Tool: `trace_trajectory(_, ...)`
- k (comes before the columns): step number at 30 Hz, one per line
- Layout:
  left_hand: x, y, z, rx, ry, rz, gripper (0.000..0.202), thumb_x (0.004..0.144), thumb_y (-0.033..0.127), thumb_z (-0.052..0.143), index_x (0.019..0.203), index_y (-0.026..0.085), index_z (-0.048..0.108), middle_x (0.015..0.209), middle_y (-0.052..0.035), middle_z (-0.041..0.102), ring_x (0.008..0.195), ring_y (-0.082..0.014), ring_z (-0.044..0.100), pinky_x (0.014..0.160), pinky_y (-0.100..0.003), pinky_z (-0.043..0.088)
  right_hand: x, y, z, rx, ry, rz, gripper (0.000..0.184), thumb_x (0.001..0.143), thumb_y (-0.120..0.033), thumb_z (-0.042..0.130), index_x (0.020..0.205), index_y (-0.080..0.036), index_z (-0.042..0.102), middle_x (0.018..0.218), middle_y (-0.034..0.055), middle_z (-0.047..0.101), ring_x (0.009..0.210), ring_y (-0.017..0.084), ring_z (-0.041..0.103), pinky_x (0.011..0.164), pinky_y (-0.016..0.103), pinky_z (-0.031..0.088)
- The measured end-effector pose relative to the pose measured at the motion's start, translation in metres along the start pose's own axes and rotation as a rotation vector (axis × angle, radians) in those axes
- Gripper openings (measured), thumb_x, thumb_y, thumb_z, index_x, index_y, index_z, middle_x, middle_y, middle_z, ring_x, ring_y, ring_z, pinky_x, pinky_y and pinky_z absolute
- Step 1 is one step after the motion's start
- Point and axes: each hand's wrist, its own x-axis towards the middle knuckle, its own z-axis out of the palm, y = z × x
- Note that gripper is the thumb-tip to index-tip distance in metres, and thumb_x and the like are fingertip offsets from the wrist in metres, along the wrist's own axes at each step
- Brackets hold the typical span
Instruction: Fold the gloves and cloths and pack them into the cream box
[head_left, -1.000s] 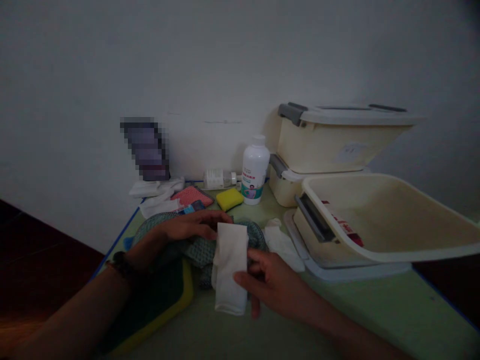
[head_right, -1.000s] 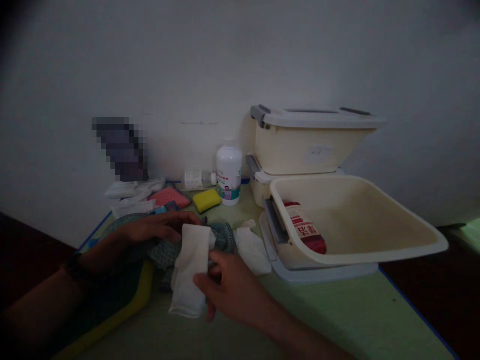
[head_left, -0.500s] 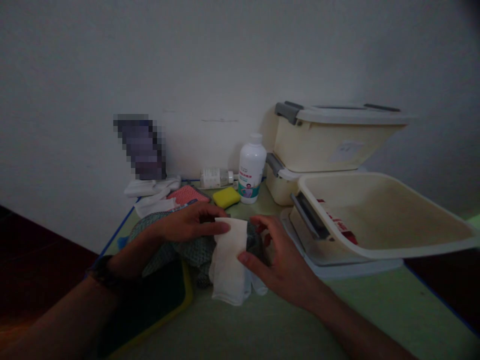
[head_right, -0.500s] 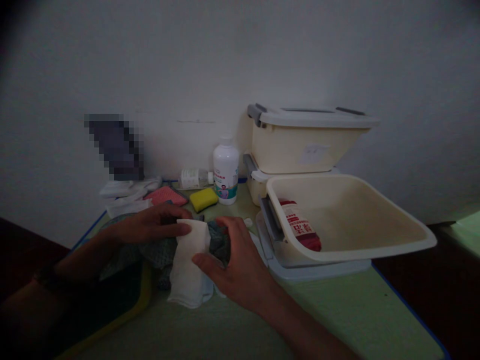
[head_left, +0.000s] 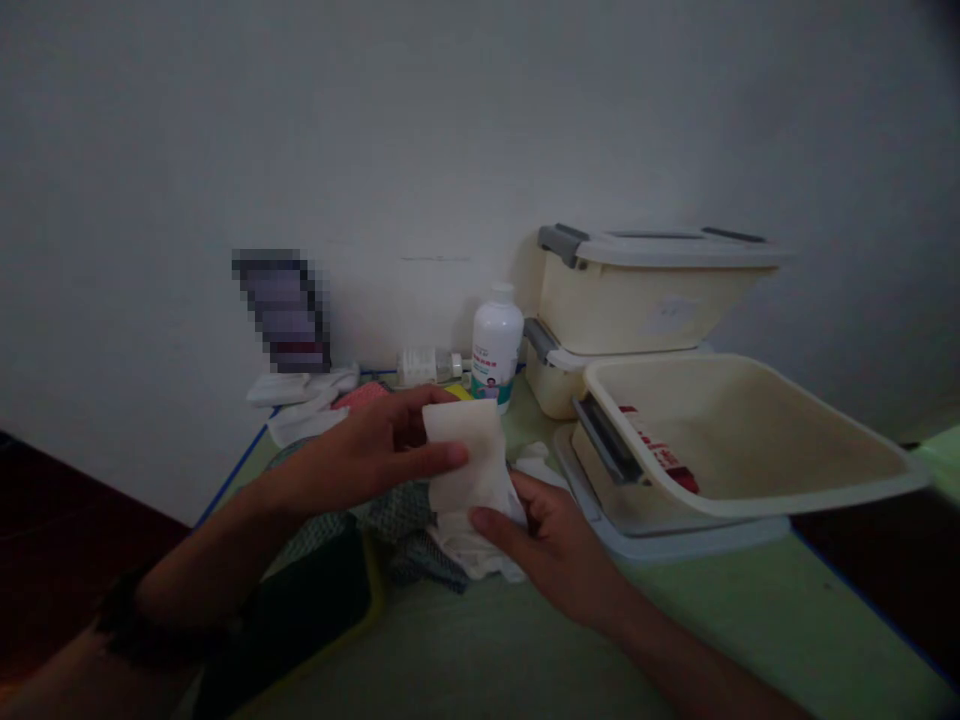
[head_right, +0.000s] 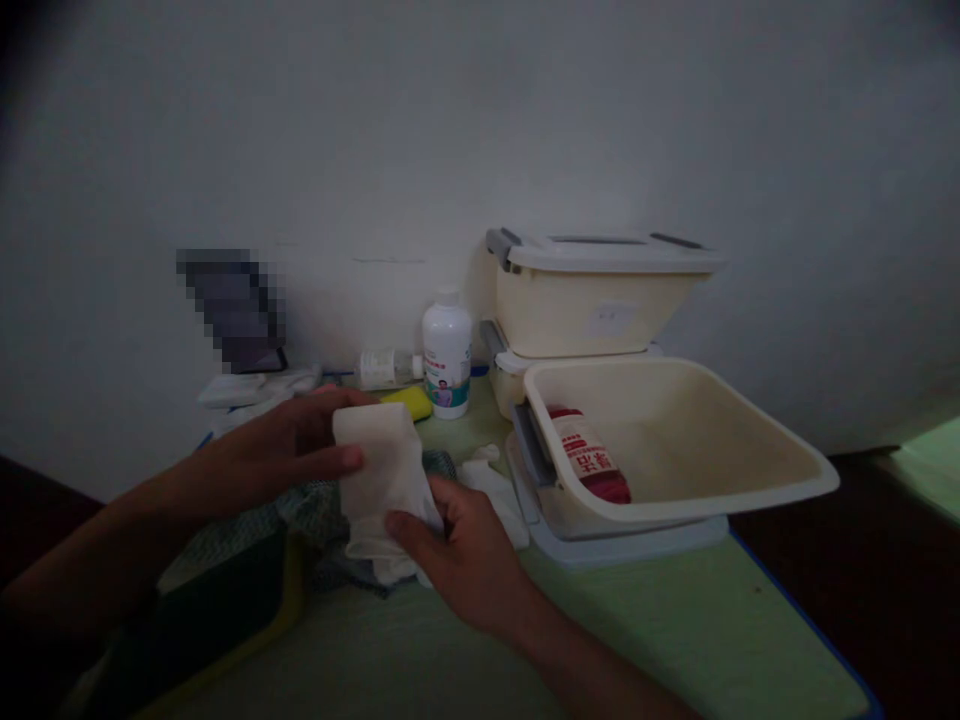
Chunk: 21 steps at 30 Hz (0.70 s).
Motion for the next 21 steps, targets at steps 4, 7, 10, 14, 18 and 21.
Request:
trace_trajectory(4,0.003,0.000,-0.002,-0.004,0.040,-0.102,0.031,0.069,0.023,0.073,0.095,0.018,0.059,0.082,0.0001,0.071,0.076,-0.0170,0.068,0.066,-0.025,0.055,0.000,-0.002,0.000,0.039,0.016,-0.010,0.022,0.082,-0.039,0.060,0.093,-0.019,0.060,0.078,0.0002,0.064,0.066,0.010,0.059,0.059,0.021,0.049)
trace_trajectory(7,0.003,0.002,-0.011,-0.025,0.108,-0.111,0.022,0.073,0.024,0.070,0.090,0.017,0.060,0.082,-0.0006,0.072,0.074,-0.0161,0.068,0.064,-0.023,0.055,0.000,-0.004,0.002,0.123,0.062,-0.019,0.024,0.086,-0.043,0.051,0.094,-0.020,0.054,0.069,-0.0026,0.061,0.052,0.008,0.057,0.050,0.019,0.048)
trace_trajectory(10,0.002,0.002,-0.021,-0.065,0.182,-0.087,0.022,0.073,0.027,0.070,0.091,0.018,0.061,0.086,-0.0008,0.072,0.074,-0.0154,0.068,0.064,-0.022,0.055,0.001,-0.003,0.004,0.183,0.102,-0.016,0.022,0.084,-0.043,0.053,0.091,-0.022,0.047,0.065,-0.0047,0.058,0.052,0.009,0.058,0.048,0.021,0.051)
trace_trajectory(14,0.000,0.001,-0.025,-0.124,0.197,-0.061,0.025,0.074,0.026,0.070,0.096,0.020,0.059,0.087,-0.0006,0.072,0.077,-0.0162,0.068,0.065,-0.023,0.056,0.003,0.001,0.003,0.077,0.134,-0.088,0.017,0.080,-0.035,0.060,0.083,-0.021,0.051,0.074,-0.0017,0.057,0.069,0.012,0.059,0.059,0.024,0.052)
trace_trajectory(18,-0.002,0.004,-0.020,-0.144,0.157,-0.059,0.027,0.073,0.025,0.070,0.097,0.018,0.058,0.086,-0.0019,0.071,0.075,-0.0183,0.068,0.066,-0.028,0.057,0.003,0.000,0.000,-0.110,0.218,-0.213,0.010,0.081,-0.028,0.061,0.080,-0.019,0.057,0.085,0.0015,0.055,0.077,0.012,0.054,0.069,0.024,0.045)
trace_trajectory(21,-0.003,0.007,-0.017,-0.133,0.135,-0.061,0.026,0.074,0.025,0.069,0.096,0.017,0.058,0.087,-0.0030,0.071,0.075,-0.0183,0.068,0.066,-0.028,0.056,0.002,0.001,0.001,0.024,0.199,-0.134,0.014,0.082,-0.032,0.060,0.082,-0.020,0.055,0.074,-0.0020,0.052,0.066,0.010,0.051,0.060,0.022,0.043)
